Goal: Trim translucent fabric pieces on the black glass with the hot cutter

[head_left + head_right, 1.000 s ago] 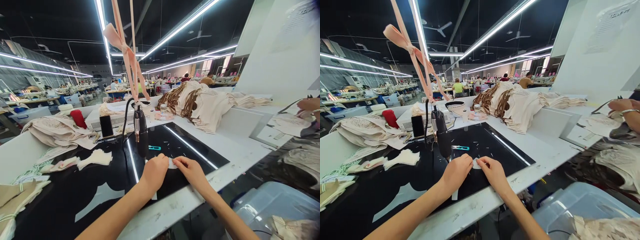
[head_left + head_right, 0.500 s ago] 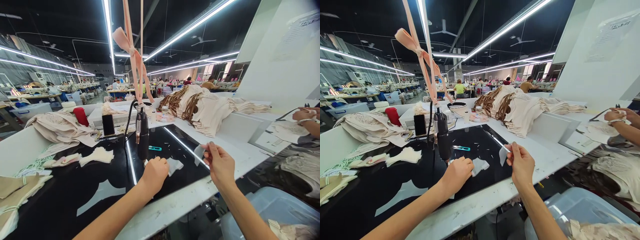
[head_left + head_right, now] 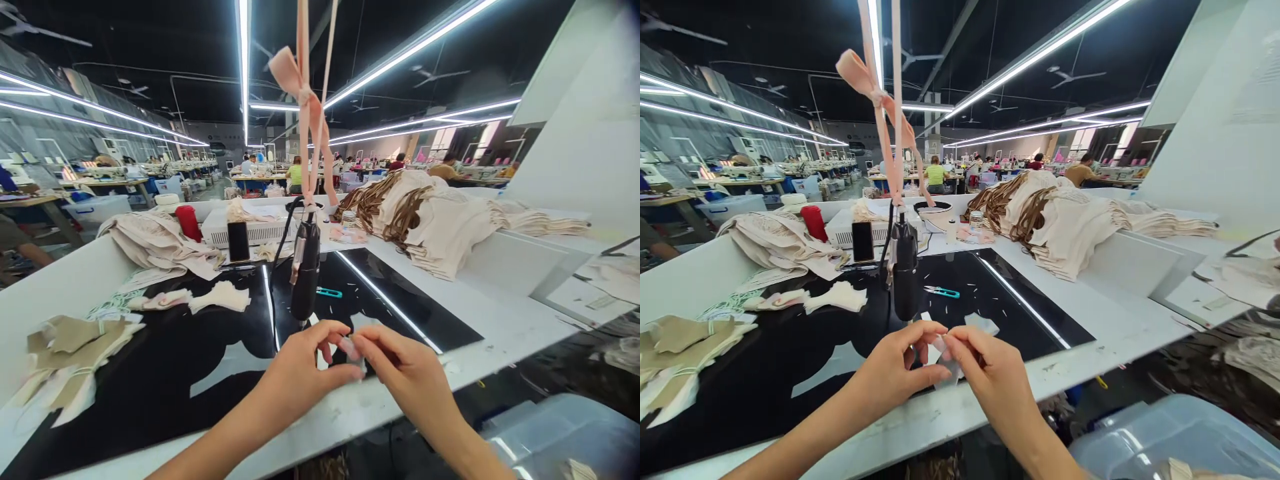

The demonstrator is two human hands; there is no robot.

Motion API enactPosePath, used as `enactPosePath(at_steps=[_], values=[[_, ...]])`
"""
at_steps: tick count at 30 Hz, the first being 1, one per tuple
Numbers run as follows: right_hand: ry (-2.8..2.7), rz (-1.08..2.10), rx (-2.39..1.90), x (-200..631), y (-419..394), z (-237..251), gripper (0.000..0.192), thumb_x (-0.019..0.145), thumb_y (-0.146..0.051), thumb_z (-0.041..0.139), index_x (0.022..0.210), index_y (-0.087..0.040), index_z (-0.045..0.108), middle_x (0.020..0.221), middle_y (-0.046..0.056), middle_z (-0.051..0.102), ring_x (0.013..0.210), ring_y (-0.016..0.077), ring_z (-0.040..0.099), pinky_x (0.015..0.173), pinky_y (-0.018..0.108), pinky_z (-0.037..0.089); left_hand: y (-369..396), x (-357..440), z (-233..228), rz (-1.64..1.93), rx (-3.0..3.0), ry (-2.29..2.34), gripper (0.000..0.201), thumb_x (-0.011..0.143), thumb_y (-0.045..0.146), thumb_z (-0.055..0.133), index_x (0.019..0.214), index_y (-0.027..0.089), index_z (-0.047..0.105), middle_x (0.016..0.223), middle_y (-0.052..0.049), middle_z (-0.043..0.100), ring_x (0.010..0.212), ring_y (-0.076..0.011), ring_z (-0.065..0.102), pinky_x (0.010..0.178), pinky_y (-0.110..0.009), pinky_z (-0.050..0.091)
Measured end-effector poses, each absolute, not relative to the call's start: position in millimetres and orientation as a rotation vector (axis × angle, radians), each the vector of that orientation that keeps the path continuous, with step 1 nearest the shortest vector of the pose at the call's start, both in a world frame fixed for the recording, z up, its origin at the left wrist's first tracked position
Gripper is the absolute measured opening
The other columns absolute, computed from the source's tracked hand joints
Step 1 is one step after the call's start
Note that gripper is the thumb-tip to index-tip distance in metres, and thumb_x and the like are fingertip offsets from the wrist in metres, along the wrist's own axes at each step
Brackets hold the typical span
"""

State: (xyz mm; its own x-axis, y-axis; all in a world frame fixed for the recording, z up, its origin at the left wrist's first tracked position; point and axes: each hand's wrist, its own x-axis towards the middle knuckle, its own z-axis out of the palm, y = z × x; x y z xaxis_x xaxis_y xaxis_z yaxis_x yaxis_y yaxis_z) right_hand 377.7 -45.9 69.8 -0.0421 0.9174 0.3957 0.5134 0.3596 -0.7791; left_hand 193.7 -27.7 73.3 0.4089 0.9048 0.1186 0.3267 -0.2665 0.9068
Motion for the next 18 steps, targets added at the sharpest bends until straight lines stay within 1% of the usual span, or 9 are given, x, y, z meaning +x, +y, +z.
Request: enactPosePath(at_steps=[2,5,7,9,10,11,13,15,18], values=[[-1.725,0.586,-1.240,366,-47,69,0.028,0.089,-0.046,0.057,0.074,-0.028,0.072,0.065,0.001,0.070,0.055,0.0170,0.056,0.054,0.028,0.044,-32,188,68,0.848,1.642,0.999,0.033,0.075,0.028,0.078,0.107,0.024,0.072,0.086,0.002,0.068,0.069,-0.0129,0.053,0.066,-0.025,0.041],[-1.667,0.738,-1.198,354,-45,65,0.027,0.087,-0.049,0.060,0.079,-0.026,0.073,0.065,0.002,0.070,0.052,0.0149,0.052,0.050,0.027,0.041,-38,177,61,0.868,1.398,0.952,0.029,0.072,0.029,0.079,0.098,0.018,0.073,0.078,0.001,0.062,0.067,-0.0115,0.050,0.064,-0.024,0.038],[-1.551,0.907,-1.160,349,-43,59,0.034,0.087,-0.055,0.061,0.095,-0.025,0.073,0.081,0.005,0.074,0.048,0.0119,0.048,0.044,0.025,0.038,-43,166,60,0.877,1.266,0.948,0.033,0.070,0.034,0.083,0.096,0.016,0.073,0.077,0.001,0.061,0.068,-0.0114,0.050,0.064,-0.024,0.036],[-1.465,1.095,-1.112,345,-41,52,0.049,0.084,-0.062,0.063,0.115,-0.024,0.069,0.102,0.011,0.075,0.048,0.0097,0.048,0.038,0.023,0.033,-48,153,62,0.903,1.189,0.954,0.034,0.070,0.037,0.084,0.094,0.016,0.073,0.077,0.000,0.061,0.069,-0.0107,0.048,0.065,-0.023,0.034],[-1.458,1.197,-1.091,342,-42,48,0.056,0.083,-0.065,0.064,0.121,-0.024,0.066,0.107,0.012,0.073,0.048,0.0093,0.048,0.036,0.022,0.030,-51,147,64,0.918,1.168,0.960,0.033,0.071,0.039,0.084,0.092,0.015,0.073,0.076,0.001,0.060,0.068,-0.0099,0.046,0.064,-0.023,0.033],[-1.467,1.299,-1.076,339,-43,43,0.061,0.082,-0.068,0.064,0.125,-0.024,0.065,0.105,0.012,0.073,0.047,0.0090,0.048,0.034,0.021,0.027,-54,141,65,0.931,1.155,0.963,0.033,0.072,0.041,0.084,0.091,0.015,0.073,0.074,0.001,0.060,0.065,-0.0089,0.043,0.062,-0.023,0.031],[-1.501,1.494,-1.063,331,-46,35,0.065,0.080,-0.071,0.064,0.125,-0.023,0.065,0.089,0.008,0.071,0.044,0.0081,0.044,0.034,0.019,0.023,-58,131,68,0.944,1.136,0.963,0.035,0.075,0.044,0.083,0.090,0.015,0.072,0.071,0.002,0.058,0.060,-0.0074,0.035,0.058,-0.023,0.026],[-1.524,1.632,-1.060,324,-50,27,0.063,0.078,-0.072,0.066,0.116,-0.021,0.068,0.071,0.001,0.063,0.042,0.0058,0.037,0.035,0.018,0.019,-62,122,69,0.961,1.106,0.964,0.036,0.075,0.046,0.082,0.090,0.015,0.072,0.069,0.003,0.055,0.057,-0.0067,0.029,0.055,-0.023,0.022],[-1.554,1.729,-1.081,317,-53,20,0.057,0.073,-0.072,0.072,0.096,-0.020,0.070,0.053,-0.009,0.042,0.039,0.0032,0.023,0.037,0.018,0.014,-66,110,67,1.011,1.076,0.982,0.037,0.075,0.048,0.083,0.086,0.015,0.071,0.067,0.004,0.048,0.057,-0.0067,0.026,0.053,-0.023,0.018]])
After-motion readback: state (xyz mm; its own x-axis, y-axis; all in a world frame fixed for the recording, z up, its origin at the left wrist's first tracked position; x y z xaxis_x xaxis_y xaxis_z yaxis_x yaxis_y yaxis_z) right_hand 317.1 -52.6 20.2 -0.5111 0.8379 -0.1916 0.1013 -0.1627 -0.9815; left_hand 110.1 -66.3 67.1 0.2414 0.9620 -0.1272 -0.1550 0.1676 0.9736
